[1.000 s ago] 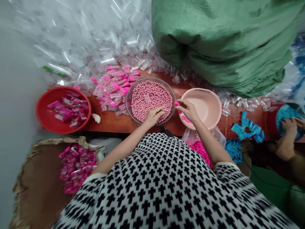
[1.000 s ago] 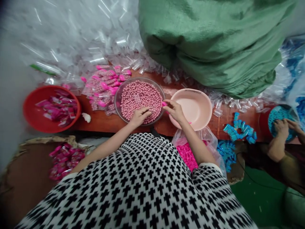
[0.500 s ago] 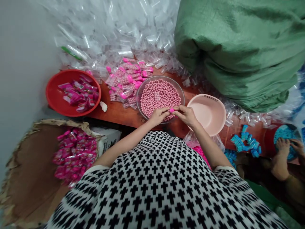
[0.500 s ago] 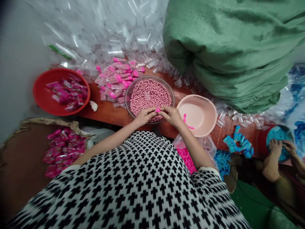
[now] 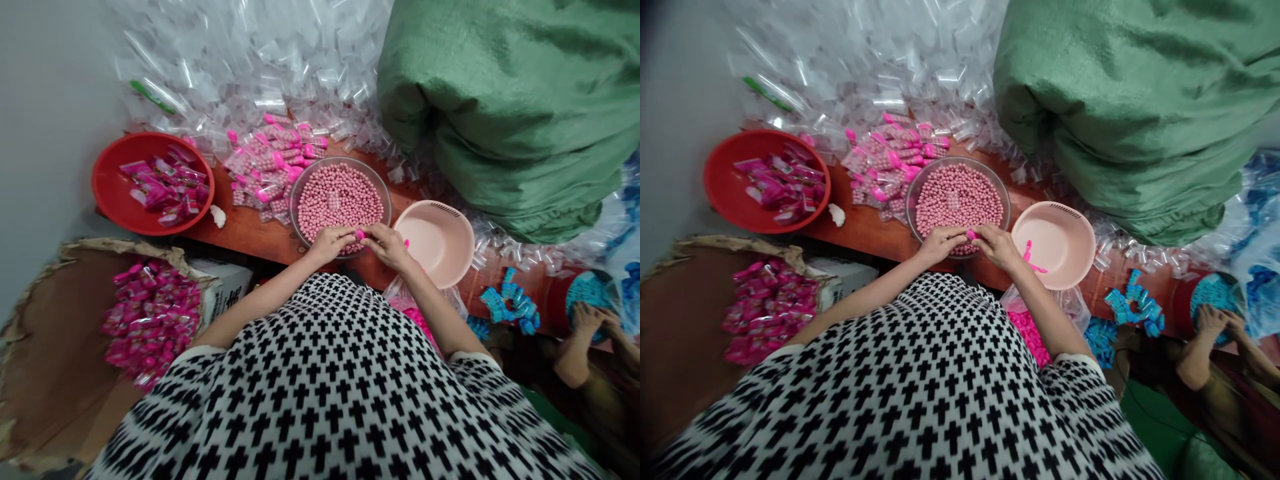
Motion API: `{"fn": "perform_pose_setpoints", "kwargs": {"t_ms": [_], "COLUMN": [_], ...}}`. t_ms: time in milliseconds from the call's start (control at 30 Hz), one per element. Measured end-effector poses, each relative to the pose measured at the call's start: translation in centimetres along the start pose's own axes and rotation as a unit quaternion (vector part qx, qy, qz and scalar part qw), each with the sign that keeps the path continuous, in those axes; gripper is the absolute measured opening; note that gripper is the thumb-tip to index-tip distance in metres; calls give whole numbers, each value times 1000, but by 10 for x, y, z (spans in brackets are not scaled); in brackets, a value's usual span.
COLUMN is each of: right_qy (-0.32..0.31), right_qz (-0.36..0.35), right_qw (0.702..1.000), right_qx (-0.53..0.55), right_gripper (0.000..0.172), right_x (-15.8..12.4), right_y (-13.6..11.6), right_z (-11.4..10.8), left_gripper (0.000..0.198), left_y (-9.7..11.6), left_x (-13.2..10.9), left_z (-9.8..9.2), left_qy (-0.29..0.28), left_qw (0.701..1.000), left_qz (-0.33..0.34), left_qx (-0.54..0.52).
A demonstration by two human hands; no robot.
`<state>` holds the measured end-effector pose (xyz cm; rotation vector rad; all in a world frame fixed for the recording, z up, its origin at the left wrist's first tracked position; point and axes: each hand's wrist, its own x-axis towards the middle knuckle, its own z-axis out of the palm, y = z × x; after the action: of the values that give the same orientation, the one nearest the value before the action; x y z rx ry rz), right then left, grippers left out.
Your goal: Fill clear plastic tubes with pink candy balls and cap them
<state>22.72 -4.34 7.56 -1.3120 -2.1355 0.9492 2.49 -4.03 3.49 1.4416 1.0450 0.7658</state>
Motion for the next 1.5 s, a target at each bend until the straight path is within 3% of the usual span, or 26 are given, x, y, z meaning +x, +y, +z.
{"fn": "perform_pose_setpoints", "kwargs": {"t_ms": [200, 267, 367, 433, 500, 600, 733, 900, 967, 1200, 1300, 1367, 1433, 1500], "right_qy": [-21, -13, 25, 51, 70, 100, 122, -59, -86, 34, 8, -19, -1, 61], "right_qz": [0, 7, 65, 128, 185, 242, 263, 280, 303, 346, 348, 336, 309, 278], "right_qw": [997, 999, 991, 955, 900, 848, 822, 796, 774, 726, 738, 772, 839, 914], "right_qx": [-76, -35, 112, 262, 389, 461, 490, 533, 549, 593, 578, 539, 447, 288], "right_gripper": [29, 29, 34, 43, 53, 55, 52, 48, 45, 36, 43, 51, 54, 49], "right_x": [4, 8, 11, 10, 6, 3, 12, 30, 34, 46, 60, 72, 86, 97], "right_y": [-2, 0, 3, 3, 3, 3, 1, -6, -10, -22, -20, -13, -1, 15], "right_z": [8, 9, 6, 3, 3, 7, 11, 17, 25, 64, 69, 66, 63, 61], "left_gripper": [28, 27, 36, 48, 57, 61, 48, 28, 27, 28, 31, 36, 41, 43], "left_y": [4, 5, 5, 4, 3, 1, -1, -2, -3, -12, -15, -18, -22, -28], "left_x": [-1, 1, 5, 8, 11, 13, 11, 7, 5, 3, 7, 14, 25, 39], "left_z": [-4, -5, -6, -5, -4, -5, -7, -8, -10, -23, -36, -53, -78, -111], "left_qy": [8, 13, 24, 39, 57, 71, 70, 46, 61, 67, 67, 80, 118, 189], "left_qw": [992, 994, 1000, 991, 973, 960, 981, 996, 995, 995, 997, 996, 993, 982], "left_qz": [21, 12, -14, -39, -68, -90, -52, 1, -5, 4, -7, -7, 5, 18], "left_qx": [120, 110, -9, -122, -214, -257, -174, -81, -75, -70, -44, -26, -8, 17]}}
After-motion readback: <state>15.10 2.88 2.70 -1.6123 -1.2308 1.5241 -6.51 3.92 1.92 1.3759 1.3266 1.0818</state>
